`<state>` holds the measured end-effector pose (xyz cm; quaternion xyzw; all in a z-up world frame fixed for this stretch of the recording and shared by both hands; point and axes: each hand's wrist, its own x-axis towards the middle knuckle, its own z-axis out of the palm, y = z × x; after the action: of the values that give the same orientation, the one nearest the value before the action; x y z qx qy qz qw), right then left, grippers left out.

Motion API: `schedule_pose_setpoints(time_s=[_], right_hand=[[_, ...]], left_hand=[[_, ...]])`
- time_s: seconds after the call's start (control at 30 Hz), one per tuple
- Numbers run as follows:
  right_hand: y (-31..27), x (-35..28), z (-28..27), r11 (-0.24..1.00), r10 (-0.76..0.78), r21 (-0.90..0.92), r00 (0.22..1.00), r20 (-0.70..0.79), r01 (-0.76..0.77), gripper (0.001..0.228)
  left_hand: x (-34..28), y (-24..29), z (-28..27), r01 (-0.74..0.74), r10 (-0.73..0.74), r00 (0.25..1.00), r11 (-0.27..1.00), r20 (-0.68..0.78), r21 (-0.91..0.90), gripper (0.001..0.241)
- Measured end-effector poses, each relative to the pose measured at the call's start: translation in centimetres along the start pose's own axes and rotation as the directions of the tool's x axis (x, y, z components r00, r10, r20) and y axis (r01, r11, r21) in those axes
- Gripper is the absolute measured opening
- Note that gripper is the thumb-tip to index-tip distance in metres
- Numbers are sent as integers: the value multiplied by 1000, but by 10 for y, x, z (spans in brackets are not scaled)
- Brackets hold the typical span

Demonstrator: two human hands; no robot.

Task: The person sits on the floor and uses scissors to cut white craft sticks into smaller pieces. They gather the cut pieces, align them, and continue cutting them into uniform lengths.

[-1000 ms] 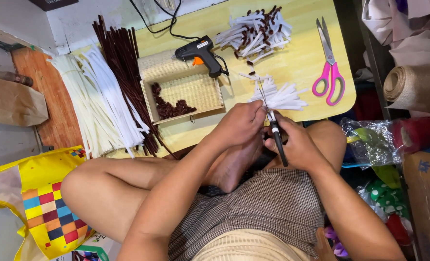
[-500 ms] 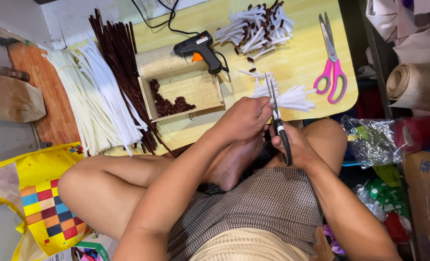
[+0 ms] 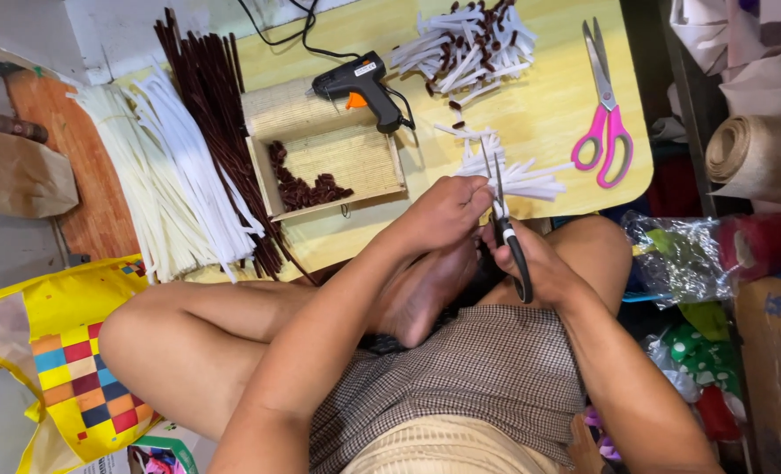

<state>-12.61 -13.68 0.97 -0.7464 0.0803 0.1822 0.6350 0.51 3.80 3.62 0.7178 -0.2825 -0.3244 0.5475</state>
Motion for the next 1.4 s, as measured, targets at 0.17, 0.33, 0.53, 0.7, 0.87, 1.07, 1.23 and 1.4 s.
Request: schedule_pose_setpoints(time_s=[0.17,0.33,0.53,0.7,0.87,1.07,1.23,1.4], right_hand=[[15,3,-1,1000,0,30,999,-38,1,76],[15,6,-2,1000,-6,-6,997,-82,5,64],[17,3,8,998,54,49,991,-126,-48,48],[-10,-3,15,996,93,-7,992,-87,-94,60],[7,0,16,998,57,6,994,-98,-57,68],[10,-3,16,1000,-1,-18,988,-153,-2,65],[29,-6,19,999,-27,-51,975,-219,16,55],[16,-2,15,999,-36,-16,988,-148,34,67]], left_hand=[[4,-3,1,13,-14,999,999,-38,-34,34],[3,-17,8,25,-41,993,990,-111,-136,33],[-2,-31,13,30,-44,993,992,-109,-121,34],[-12,-14,8,63,-64,996,998,-64,-28,36],[-10,-1,5,24,-22,998,1000,-66,18,38],[1,-24,18,2,-13,991,997,-133,-82,35],[-1,-35,26,34,-50,990,993,-134,-115,35],[-5,-16,17,4,-4,998,1000,-70,2,36]])
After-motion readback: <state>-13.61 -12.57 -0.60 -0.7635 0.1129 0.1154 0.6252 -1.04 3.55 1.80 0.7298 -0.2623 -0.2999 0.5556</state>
